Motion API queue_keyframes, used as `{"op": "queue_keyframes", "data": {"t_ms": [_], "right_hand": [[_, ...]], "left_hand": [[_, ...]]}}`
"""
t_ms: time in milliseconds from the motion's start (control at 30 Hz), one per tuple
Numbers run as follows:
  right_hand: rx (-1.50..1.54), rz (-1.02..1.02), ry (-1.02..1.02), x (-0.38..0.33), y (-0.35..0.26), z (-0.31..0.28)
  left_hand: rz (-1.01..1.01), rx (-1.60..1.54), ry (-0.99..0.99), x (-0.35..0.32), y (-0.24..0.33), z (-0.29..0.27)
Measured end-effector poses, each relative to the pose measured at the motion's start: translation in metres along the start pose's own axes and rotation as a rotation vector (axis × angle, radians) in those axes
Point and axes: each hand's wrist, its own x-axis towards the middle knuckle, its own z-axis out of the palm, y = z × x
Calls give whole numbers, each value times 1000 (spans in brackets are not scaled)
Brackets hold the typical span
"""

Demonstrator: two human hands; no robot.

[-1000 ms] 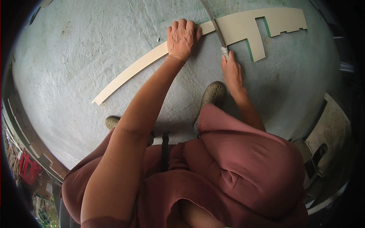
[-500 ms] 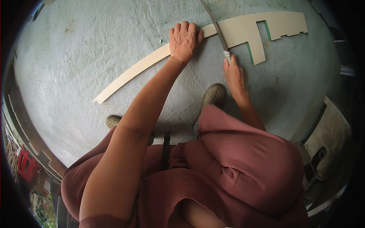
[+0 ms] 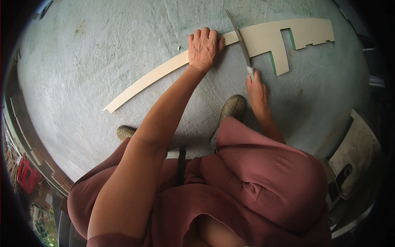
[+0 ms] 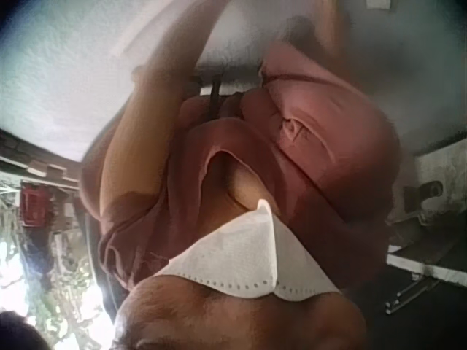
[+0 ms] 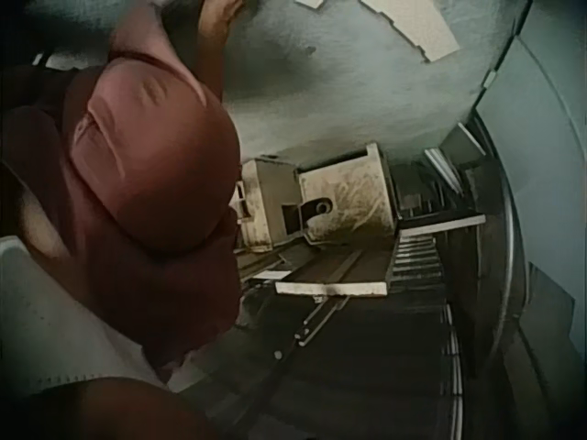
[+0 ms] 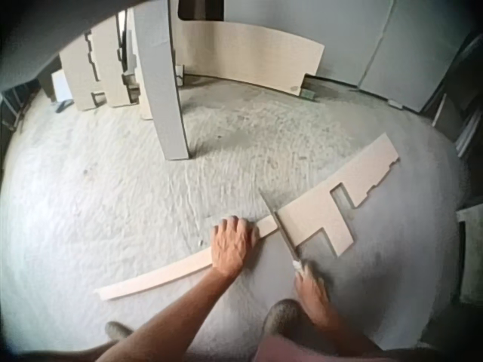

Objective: The person cuts a strip of green-painted wood with a hand saw.

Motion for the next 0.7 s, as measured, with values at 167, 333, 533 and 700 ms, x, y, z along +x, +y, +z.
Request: {"op": "queue_keyframes", "data": {"t_ms": [167, 333, 533, 700], "right_hand": [[8, 35, 47, -28, 22, 2], [-10, -75, 28, 23, -13, -7], [42, 26, 77, -31, 21, 7], [61, -105, 83, 17, -3, -5]], "left_hand": [[40, 21, 25, 4, 8, 0], [38, 3, 31, 1, 2, 5], [33, 10, 43, 0, 4, 2], [47, 14, 56, 3, 4, 6]]}}
